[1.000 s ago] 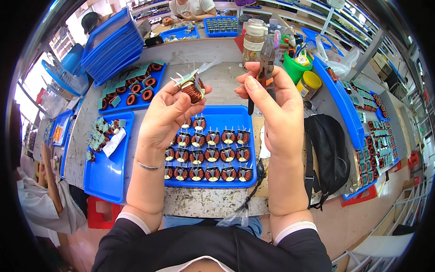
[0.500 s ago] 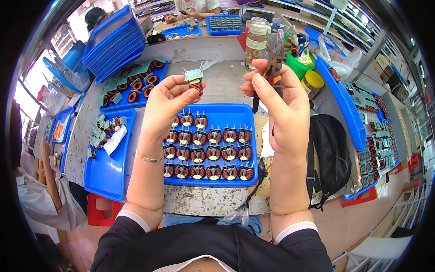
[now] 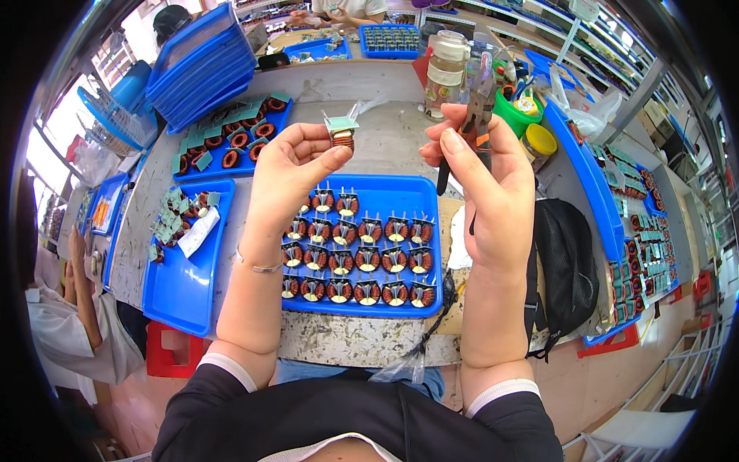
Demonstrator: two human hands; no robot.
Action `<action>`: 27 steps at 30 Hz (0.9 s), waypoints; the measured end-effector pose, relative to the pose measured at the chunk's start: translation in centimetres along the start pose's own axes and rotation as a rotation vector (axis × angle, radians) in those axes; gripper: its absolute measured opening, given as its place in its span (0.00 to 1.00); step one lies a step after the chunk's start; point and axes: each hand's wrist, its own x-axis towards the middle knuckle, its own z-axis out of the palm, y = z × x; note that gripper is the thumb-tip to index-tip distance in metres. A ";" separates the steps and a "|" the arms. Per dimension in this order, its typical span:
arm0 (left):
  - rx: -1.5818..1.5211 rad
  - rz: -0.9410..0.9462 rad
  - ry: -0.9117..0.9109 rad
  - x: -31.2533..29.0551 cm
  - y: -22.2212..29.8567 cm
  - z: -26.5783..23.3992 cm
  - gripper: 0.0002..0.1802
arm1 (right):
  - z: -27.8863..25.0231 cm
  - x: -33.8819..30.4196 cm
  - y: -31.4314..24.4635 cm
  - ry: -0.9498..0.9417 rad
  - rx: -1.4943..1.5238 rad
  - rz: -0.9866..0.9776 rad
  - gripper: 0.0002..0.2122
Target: Manually assemble and trim the leads of electronic transformer components.
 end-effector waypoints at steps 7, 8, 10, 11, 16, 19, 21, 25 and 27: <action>0.114 0.054 0.055 0.0 -0.3 0.3 0.21 | 2.6 -2.2 -2.5 -0.027 0.358 0.159 0.15; 0.111 0.051 0.039 0.0 -0.3 0.3 0.21 | 3.8 -2.7 -3.5 -0.110 0.310 0.188 0.17; -0.072 -0.003 0.029 -0.1 -0.4 -1.0 0.20 | 8.1 -3.8 -5.2 -0.229 0.341 0.328 0.17; 0.058 -0.042 0.104 -0.1 -0.5 -1.8 0.18 | 10.3 -4.1 -5.8 -0.304 0.408 0.457 0.17; 0.146 0.090 0.152 -0.5 1.6 -1.4 0.19 | 16.8 -8.2 -8.9 -0.439 0.055 0.190 0.12; 0.167 0.141 0.166 0.1 0.9 -1.6 0.20 | 19.1 -10.4 -9.8 -0.443 0.127 0.358 0.09; 0.233 0.191 0.189 -0.1 1.5 -1.5 0.18 | 21.2 -12.0 -9.0 0.444 -0.113 -0.269 0.07; 0.403 0.334 0.295 -1.6 3.8 -2.6 0.17 | 19.0 -11.2 -10.2 -0.421 0.219 0.262 0.10; 0.416 0.460 0.277 -0.2 0.9 -0.2 0.18 | 16.5 -9.7 -8.2 -0.573 0.118 0.408 0.11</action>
